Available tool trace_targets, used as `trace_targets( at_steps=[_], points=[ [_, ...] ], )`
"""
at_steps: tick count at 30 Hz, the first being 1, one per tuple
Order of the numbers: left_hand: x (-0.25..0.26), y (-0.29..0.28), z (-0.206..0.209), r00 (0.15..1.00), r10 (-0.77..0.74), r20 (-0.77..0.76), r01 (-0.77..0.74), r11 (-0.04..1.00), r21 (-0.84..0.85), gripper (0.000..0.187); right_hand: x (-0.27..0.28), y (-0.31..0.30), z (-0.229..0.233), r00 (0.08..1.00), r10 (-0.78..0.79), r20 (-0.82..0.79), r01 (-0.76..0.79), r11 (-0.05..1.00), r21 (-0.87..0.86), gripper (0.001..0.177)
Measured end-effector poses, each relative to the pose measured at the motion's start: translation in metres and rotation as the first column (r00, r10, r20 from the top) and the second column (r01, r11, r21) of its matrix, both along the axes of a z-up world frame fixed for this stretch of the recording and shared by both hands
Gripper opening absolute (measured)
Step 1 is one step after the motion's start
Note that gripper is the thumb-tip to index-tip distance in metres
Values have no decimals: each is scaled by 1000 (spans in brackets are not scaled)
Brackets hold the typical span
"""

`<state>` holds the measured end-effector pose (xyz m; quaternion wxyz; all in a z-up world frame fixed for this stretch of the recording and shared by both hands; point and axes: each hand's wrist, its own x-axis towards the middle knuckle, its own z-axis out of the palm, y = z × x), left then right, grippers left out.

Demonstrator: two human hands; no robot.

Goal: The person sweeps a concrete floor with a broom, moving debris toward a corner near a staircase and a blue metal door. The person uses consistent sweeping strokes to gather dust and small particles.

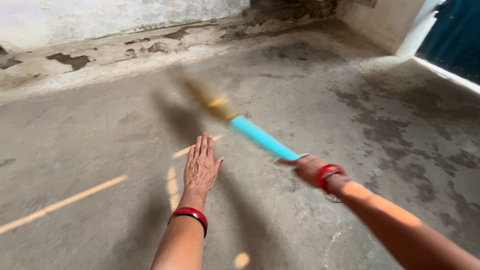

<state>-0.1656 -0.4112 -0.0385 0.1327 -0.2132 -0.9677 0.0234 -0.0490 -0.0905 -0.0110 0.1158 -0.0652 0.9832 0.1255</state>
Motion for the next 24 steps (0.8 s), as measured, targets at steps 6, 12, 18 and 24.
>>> trace_targets(
  at_steps=[6, 12, 18, 24],
  points=[
    [-3, -11, 9, 997, -35, -64, 36, 999, 7, 79, -2, -122, 7, 951, 249, 182, -211, 956, -205, 74],
    [6, -11, 2, 987, -149, -54, 151, 988, 33, 82, -13, -29, -20, 945, -201, 256, 274, 917, -291, 70],
    [-5, -49, 12, 980, 100, 174, -126, 981, 148, 89, -15, 93, -27, 812, -580, 68, 582, 793, -182, 73],
    [3, -58, 21, 988, 65, 140, -84, 987, 136, 86, 2, 95, 9, 696, -713, 84, 666, 598, -447, 75]
  ],
)
